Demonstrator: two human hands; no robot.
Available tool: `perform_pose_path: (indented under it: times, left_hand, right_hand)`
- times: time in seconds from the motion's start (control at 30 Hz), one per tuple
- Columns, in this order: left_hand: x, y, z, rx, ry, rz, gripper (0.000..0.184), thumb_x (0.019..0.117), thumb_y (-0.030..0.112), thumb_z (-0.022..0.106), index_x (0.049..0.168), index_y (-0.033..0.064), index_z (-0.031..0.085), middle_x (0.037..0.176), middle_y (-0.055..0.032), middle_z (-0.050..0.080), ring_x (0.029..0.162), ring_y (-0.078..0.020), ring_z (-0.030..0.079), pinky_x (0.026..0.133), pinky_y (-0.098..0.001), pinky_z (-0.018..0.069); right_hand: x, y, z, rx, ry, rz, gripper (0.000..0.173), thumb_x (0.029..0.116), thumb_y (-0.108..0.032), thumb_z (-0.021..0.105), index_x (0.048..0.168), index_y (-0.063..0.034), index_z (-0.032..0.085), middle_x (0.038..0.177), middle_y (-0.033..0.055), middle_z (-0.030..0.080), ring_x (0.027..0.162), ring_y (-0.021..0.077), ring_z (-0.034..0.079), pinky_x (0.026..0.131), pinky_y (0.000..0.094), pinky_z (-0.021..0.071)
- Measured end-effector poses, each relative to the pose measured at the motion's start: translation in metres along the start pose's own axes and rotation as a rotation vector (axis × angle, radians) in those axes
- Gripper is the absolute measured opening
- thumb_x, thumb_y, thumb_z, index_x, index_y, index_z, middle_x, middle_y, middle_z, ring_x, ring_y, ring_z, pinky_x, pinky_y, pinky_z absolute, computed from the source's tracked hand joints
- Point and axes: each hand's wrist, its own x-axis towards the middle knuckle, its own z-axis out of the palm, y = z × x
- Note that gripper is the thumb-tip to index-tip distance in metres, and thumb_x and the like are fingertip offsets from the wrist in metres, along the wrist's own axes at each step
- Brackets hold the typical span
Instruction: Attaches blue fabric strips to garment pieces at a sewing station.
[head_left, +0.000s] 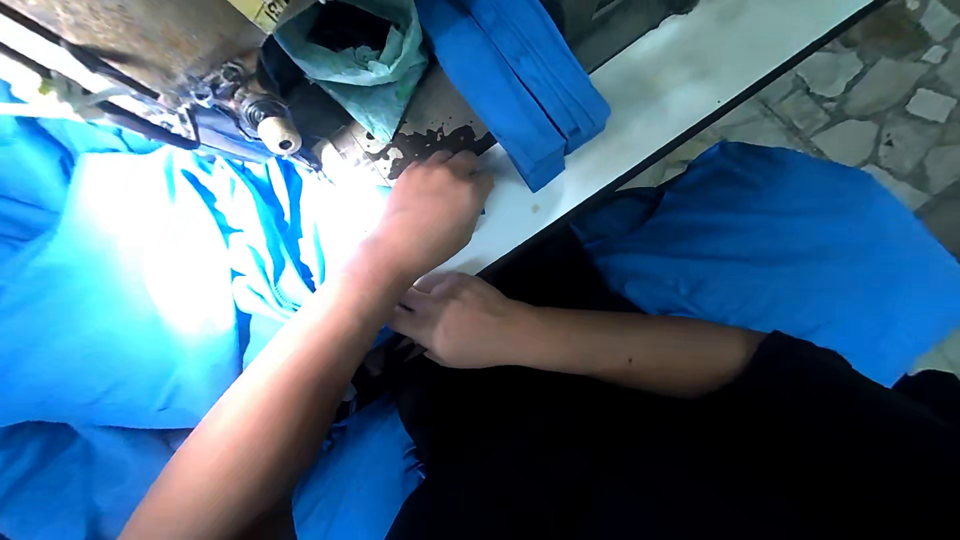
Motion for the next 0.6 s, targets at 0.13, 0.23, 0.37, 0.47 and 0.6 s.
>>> perform_pose_path:
  times: [0.13, 0.23, 0.37, 0.47, 0.6]
  left_hand:
    - [-0.052, 0.014, -0.039, -0.036, 0.227, 0.053, 0.022, 0.1, 0.01, 0.052, 0.094, -0.0043, 0.068, 0.098, -0.0224, 0.067, 0.099, -0.0371, 0.065, 0.087, -0.0467, 0.0504]
    - [-0.106, 0.027, -0.046, -0.076, 0.323, 0.004, 0.021, 0.0978, 0.011, 0.051, 0.089, -0.0026, 0.064, 0.095, -0.0188, 0.065, 0.094, -0.0277, 0.06, 0.083, -0.0373, 0.0459]
    - [-0.153, 0.034, -0.004, -0.205, 0.402, -0.083, 0.018, 0.0945, 0.012, 0.056, 0.083, 0.0002, 0.064, 0.093, -0.0138, 0.066, 0.101, -0.0211, 0.064, 0.093, -0.0314, 0.0505]
    - [-0.165, 0.03, 0.03, -0.304, 0.423, -0.147, 0.016, 0.091, 0.008, 0.056, 0.083, -0.0023, 0.065, 0.093, -0.0158, 0.067, 0.1, -0.0206, 0.065, 0.093, -0.0281, 0.0503]
    - [-0.171, 0.032, 0.037, -0.479, 0.538, -0.196, 0.012, 0.0947, 0.007, 0.056, 0.088, -0.0017, 0.061, 0.102, -0.0108, 0.067, 0.113, -0.0137, 0.066, 0.106, -0.0301, 0.0502]
  right_hand:
    - [-0.006, -0.002, -0.009, 0.021, -0.071, 0.053, 0.016, 0.0875, -0.011, 0.074, 0.102, -0.0062, 0.072, 0.099, 0.0137, 0.07, 0.077, 0.0286, 0.07, 0.061, 0.0432, 0.0552]
    - [-0.013, -0.004, -0.012, -0.001, -0.087, 0.092, 0.023, 0.088, -0.014, 0.074, 0.11, -0.0073, 0.074, 0.124, 0.0216, 0.066, 0.073, 0.0298, 0.07, 0.055, 0.0423, 0.0543]
    - [-0.019, -0.004, -0.013, 0.005, -0.107, 0.123, 0.028, 0.089, -0.011, 0.072, 0.116, -0.0085, 0.075, 0.145, 0.0234, 0.056, 0.055, 0.0256, 0.063, 0.048, 0.0396, 0.051]
    - [-0.02, -0.005, -0.013, -0.017, -0.145, 0.14, 0.033, 0.0863, -0.006, 0.074, 0.12, -0.0072, 0.073, 0.147, 0.0206, 0.054, 0.055, 0.0232, 0.062, 0.048, 0.0379, 0.0507]
    - [-0.022, -0.006, -0.011, -0.025, -0.099, 0.147, 0.029, 0.0856, -0.007, 0.075, 0.115, -0.011, 0.077, 0.149, 0.018, 0.054, 0.054, 0.0211, 0.061, 0.047, 0.0371, 0.0498]
